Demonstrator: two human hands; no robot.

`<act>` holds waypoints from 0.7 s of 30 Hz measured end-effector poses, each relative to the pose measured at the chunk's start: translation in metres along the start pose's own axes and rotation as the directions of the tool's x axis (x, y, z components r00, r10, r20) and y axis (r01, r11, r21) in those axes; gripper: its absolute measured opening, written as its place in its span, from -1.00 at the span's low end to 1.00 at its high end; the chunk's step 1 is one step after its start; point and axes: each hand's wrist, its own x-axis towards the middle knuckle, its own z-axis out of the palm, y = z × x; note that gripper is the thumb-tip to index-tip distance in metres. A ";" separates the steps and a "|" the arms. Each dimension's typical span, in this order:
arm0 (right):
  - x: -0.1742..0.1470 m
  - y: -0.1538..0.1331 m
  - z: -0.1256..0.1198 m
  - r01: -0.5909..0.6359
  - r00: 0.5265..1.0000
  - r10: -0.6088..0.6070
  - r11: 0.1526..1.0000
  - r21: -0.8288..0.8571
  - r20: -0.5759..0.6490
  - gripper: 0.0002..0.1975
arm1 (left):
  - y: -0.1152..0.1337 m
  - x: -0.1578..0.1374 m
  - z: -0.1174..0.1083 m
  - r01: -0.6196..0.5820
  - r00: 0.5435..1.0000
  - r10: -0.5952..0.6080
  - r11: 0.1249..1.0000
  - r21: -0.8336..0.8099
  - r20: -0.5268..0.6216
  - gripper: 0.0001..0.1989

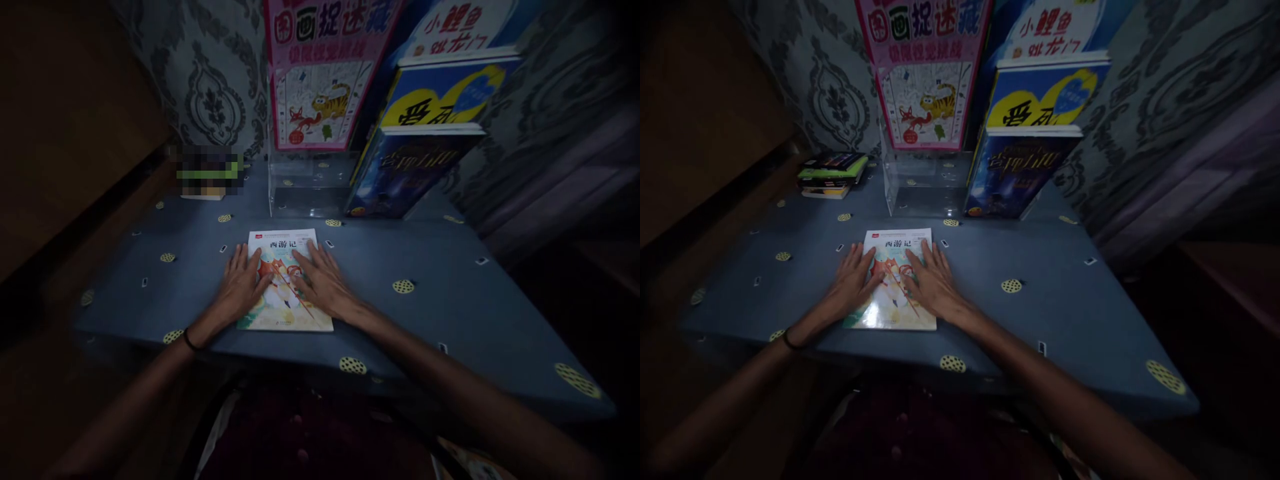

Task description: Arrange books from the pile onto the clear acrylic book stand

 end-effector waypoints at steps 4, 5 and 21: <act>0.019 0.000 0.000 -0.019 1.000 0.019 1.000 0.002 -0.022 -0.44 | -0.002 0.009 -0.001 -0.004 1.000 0.004 1.000 -0.023 -0.015 -0.38; 0.022 0.000 0.000 -0.029 0.999 0.029 1.000 0.005 -0.027 -0.45 | -0.003 0.011 -0.001 -0.010 1.000 0.008 0.999 -0.050 -0.029 -0.41; 0.020 0.008 0.010 0.024 0.990 -0.010 0.995 0.100 -0.142 -0.49 | -0.001 0.039 -0.014 0.273 0.861 -0.405 -0.143 -0.951 0.308 -0.68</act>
